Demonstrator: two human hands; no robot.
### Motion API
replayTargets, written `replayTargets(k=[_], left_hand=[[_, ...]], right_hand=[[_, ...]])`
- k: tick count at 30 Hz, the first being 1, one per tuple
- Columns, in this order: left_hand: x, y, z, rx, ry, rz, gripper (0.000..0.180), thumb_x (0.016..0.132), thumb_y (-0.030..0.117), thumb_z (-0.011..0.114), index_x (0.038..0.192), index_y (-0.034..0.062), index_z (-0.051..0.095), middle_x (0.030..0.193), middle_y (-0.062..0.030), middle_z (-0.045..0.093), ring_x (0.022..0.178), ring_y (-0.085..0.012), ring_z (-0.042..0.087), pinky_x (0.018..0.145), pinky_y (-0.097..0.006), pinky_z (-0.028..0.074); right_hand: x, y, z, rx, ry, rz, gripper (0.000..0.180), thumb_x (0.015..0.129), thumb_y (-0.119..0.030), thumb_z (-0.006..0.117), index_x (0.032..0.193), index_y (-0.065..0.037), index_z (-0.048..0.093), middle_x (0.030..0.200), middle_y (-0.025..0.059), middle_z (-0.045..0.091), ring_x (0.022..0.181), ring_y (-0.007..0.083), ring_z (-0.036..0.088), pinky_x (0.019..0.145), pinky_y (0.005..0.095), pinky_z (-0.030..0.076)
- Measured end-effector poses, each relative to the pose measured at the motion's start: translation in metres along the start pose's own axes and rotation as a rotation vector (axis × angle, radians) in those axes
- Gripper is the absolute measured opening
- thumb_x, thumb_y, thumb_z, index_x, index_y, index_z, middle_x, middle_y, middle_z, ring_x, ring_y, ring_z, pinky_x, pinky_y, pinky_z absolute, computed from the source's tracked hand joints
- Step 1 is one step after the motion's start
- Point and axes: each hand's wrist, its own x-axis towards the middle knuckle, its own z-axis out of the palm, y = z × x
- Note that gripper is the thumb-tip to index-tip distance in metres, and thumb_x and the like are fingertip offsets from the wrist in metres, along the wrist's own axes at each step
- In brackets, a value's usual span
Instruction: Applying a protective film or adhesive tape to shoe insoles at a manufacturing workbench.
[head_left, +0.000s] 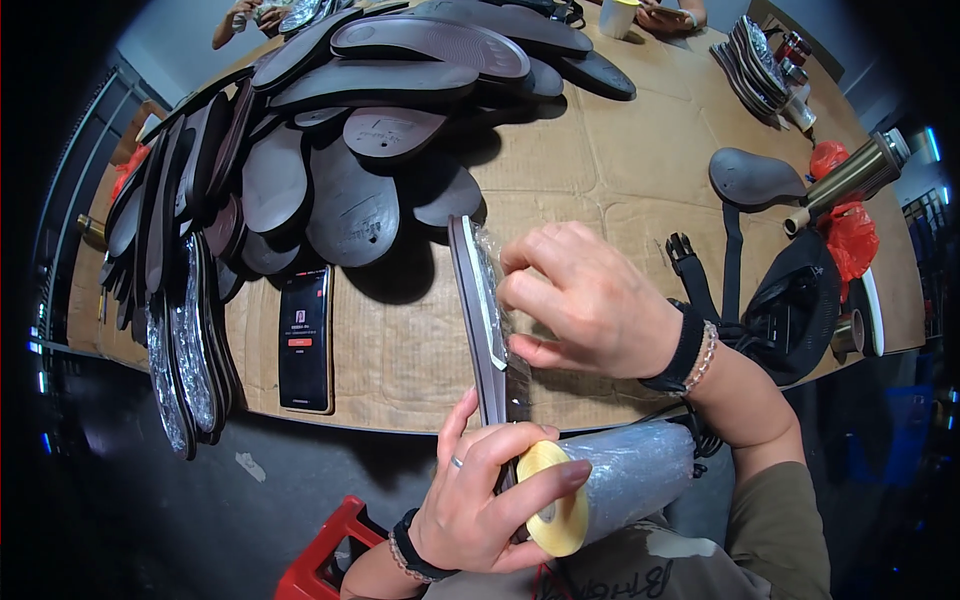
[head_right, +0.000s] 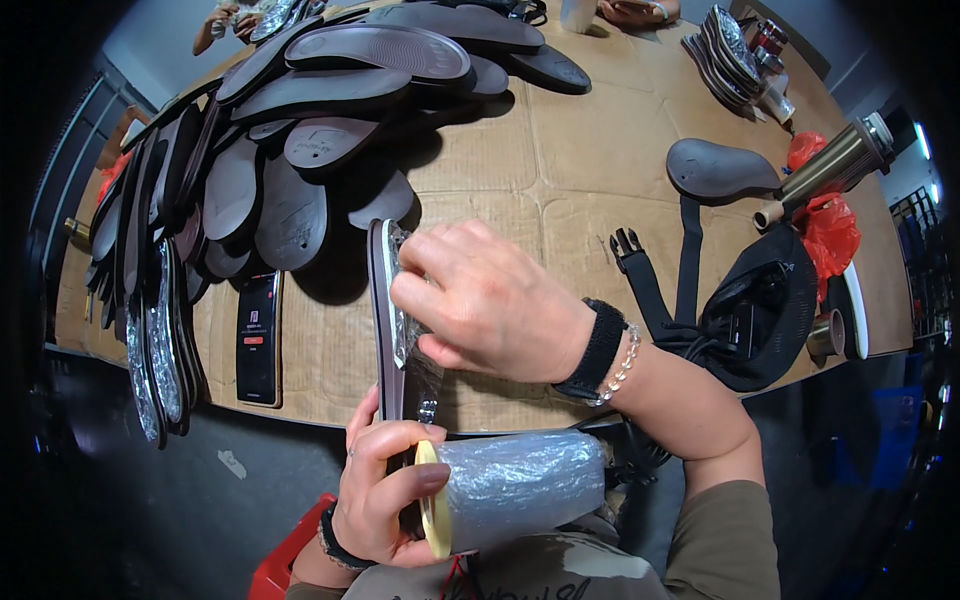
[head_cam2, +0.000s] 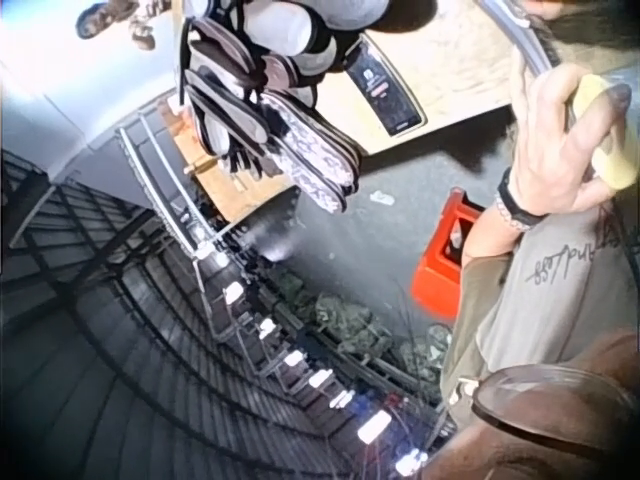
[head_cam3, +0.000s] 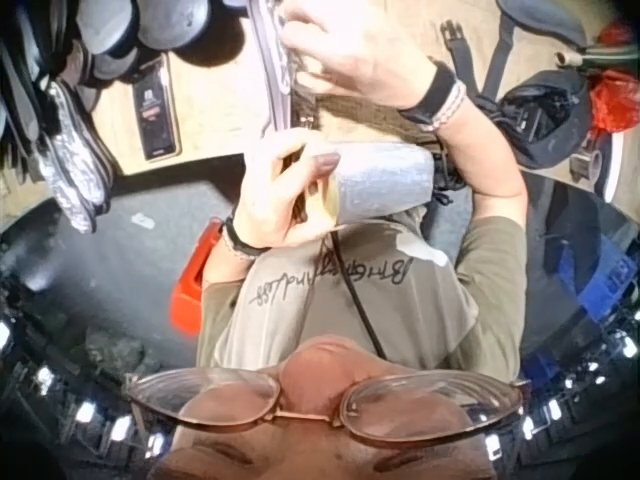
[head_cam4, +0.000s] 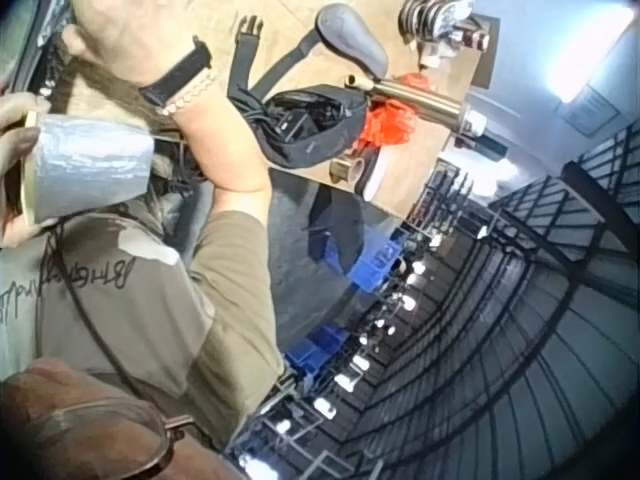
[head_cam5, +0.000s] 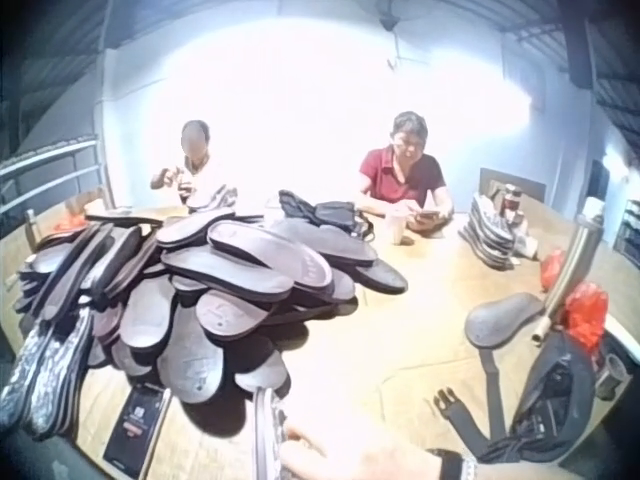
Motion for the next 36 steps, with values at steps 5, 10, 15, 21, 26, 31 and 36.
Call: replayTargets(k=[5,10,15,21,26,31,36], left_hand=[[0.006,0.002,0.006,-0.035,0.032,0.009,0.051,0.089,0.049,0.075,0.133,0.0252,0.070,0.124,-0.0099,0.062,0.109,-0.0241,0.067,0.123,-0.063,0.022],[0.008,0.005,0.009,-0.018,0.038,-0.011,0.048,0.089,0.047,0.075,0.133,0.0277,0.071,0.123,-0.0088,0.063,0.108,-0.0228,0.068,0.124,-0.062,0.022],[0.004,0.009,0.007,0.001,0.078,-0.057,0.048,0.088,0.048,0.076,0.132,0.0287,0.072,0.124,-0.0088,0.063,0.108,-0.0230,0.066,0.124,-0.062,0.023],[0.004,0.009,0.007,-0.021,0.113,-0.058,0.052,0.084,0.046,0.080,0.133,0.0304,0.073,0.127,-0.0086,0.063,0.112,-0.0230,0.065,0.122,-0.061,0.026],[0.003,0.007,0.006,-0.030,0.095,-0.052,0.055,0.083,0.045,0.081,0.135,0.0306,0.073,0.127,-0.0076,0.063,0.115,-0.0222,0.064,0.122,-0.060,0.027],[0.004,0.007,0.006,-0.042,0.114,-0.059,0.056,0.082,0.045,0.082,0.136,0.0316,0.073,0.126,-0.0069,0.063,0.115,-0.0213,0.064,0.122,-0.060,0.028],[0.007,0.007,0.005,-0.084,0.105,-0.055,0.061,0.078,0.045,0.084,0.137,0.0324,0.073,0.121,-0.0062,0.063,0.110,-0.0203,0.066,0.120,-0.063,0.029]], right_hand=[[-0.006,0.003,0.015,0.003,0.130,-0.080,0.026,0.074,-0.012,0.077,0.093,-0.005,0.061,0.100,0.0095,0.060,0.095,0.0273,0.064,0.093,0.0418,0.051],[-0.012,0.005,0.014,0.036,0.183,-0.084,0.015,0.076,-0.011,0.072,0.088,-0.005,0.063,0.097,0.0079,0.062,0.092,0.0246,0.066,0.096,0.0409,0.052],[-0.018,0.002,0.003,-0.017,0.175,-0.085,0.009,0.078,-0.013,0.069,0.082,-0.007,0.063,0.097,0.0059,0.066,0.099,0.0238,0.068,0.103,0.0445,0.052],[-0.018,-0.001,-0.003,0.061,0.014,-0.181,0.011,0.080,-0.015,0.072,0.085,-0.006,0.068,0.097,0.0068,0.073,0.100,0.0232,0.071,0.105,0.0498,0.052],[-0.018,-0.002,-0.006,0.087,-0.062,-0.191,0.013,0.080,-0.013,0.076,0.087,-0.006,0.067,0.096,0.0072,0.071,0.095,0.0243,0.071,0.103,0.0494,0.054],[-0.016,-0.011,0.003,0.128,0.103,-0.058,0.030,0.076,-0.011,0.087,0.100,-0.007,0.069,0.096,0.0073,0.069,0.088,0.0253,0.070,0.095,0.0462,0.056],[-0.016,-0.014,0.005,0.038,0.120,-0.108,0.031,0.077,-0.011,0.086,0.105,-0.007,0.074,0.097,0.0066,0.069,0.088,0.0241,0.070,0.095,0.0451,0.056]])
